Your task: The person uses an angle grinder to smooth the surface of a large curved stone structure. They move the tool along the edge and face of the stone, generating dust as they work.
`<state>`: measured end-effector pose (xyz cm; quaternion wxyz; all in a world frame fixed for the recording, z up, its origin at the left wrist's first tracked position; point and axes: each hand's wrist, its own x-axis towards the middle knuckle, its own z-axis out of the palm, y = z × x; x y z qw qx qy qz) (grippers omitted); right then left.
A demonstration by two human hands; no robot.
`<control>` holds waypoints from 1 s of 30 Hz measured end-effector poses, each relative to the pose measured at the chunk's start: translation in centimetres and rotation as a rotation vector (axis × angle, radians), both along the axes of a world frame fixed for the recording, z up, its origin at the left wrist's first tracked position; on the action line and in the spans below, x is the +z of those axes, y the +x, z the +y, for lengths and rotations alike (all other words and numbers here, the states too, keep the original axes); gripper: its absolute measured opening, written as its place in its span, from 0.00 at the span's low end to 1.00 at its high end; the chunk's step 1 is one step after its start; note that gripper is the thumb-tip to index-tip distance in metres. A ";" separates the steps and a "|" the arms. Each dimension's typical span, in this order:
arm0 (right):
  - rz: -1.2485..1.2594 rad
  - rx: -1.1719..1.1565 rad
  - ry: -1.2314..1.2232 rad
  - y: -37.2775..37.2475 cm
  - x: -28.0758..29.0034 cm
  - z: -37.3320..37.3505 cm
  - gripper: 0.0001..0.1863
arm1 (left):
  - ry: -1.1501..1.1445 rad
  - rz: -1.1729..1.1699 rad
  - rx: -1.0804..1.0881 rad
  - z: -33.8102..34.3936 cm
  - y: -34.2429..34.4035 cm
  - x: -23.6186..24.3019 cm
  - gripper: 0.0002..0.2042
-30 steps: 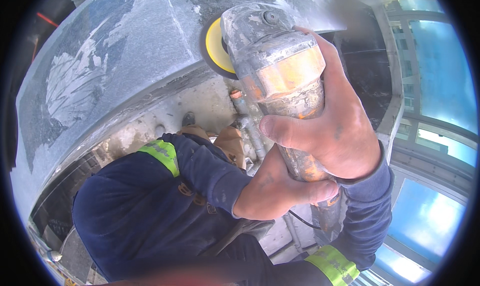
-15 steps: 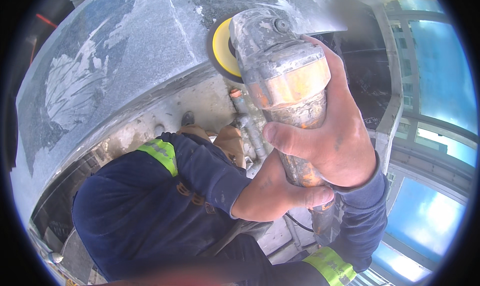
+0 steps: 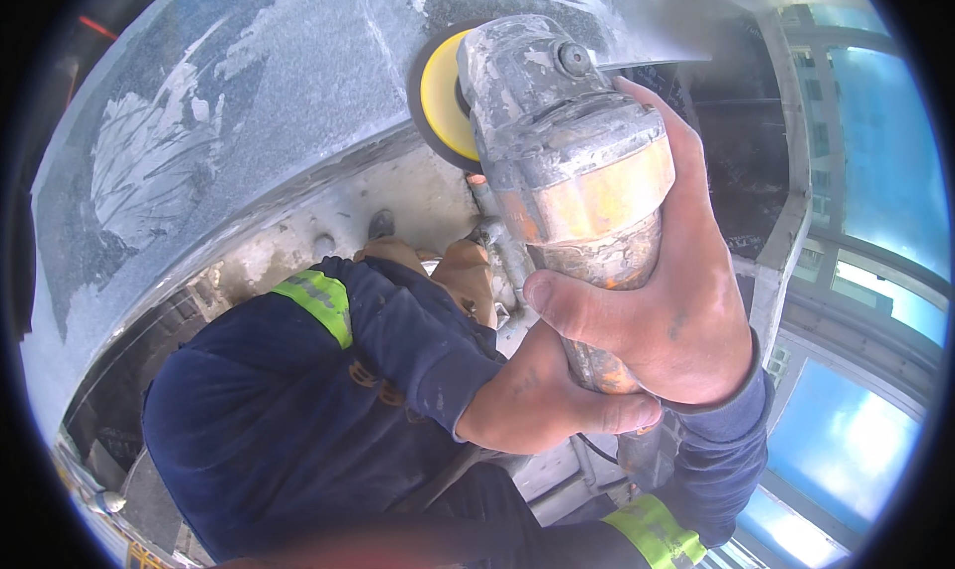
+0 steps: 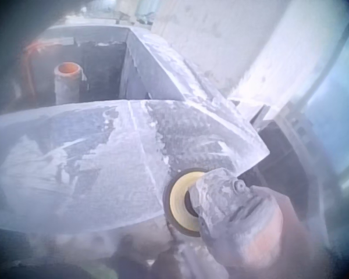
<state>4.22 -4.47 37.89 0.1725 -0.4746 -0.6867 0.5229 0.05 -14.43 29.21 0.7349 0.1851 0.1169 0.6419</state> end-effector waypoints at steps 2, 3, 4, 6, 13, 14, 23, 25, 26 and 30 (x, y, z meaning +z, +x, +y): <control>-0.135 -0.032 0.028 0.2 0.4 0.5 0.63 | -0.069 -0.224 -0.198 0.3 0.0 0.0 0.46; -0.169 -0.042 0.040 0.2 0.6 0.7 0.63 | -0.095 -0.340 -0.286 0.4 0.0 -0.1 0.46; -0.187 -0.053 0.021 0.1 0.6 0.8 0.63 | -0.088 -0.314 -0.313 0.5 -0.2 -0.2 0.46; -0.174 -0.094 -0.037 -0.3 0.5 0.7 0.63 | -0.091 -0.306 -0.282 0.2 -0.4 -0.5 0.46; -0.111 -0.023 0.045 0.1 -0.5 -0.6 0.61 | -0.043 -0.100 -0.036 -0.8 -0.2 -0.7 0.45; -0.146 -0.047 0.024 0.1 -0.4 -0.7 0.61 | -0.068 -0.182 -0.164 -0.9 -0.4 -0.9 0.45; -0.086 -0.036 0.058 -0.3 -0.8 -1.1 0.62 | -0.103 -0.221 -0.185 -0.9 -0.9 -0.4 0.42; -0.111 -0.041 0.050 -0.2 -0.7 -0.8 0.62 | -0.090 -0.230 -0.196 -0.6 -0.7 -0.4 0.42; -0.163 -0.050 0.040 -0.1 -0.3 -0.5 0.63 | -0.086 -0.235 -0.229 -0.4 -0.7 -0.6 0.43; -0.145 -0.073 -0.051 0.3 0.0 -0.1 0.57 | -0.106 -0.195 -0.200 -0.3 -0.2 -0.8 0.43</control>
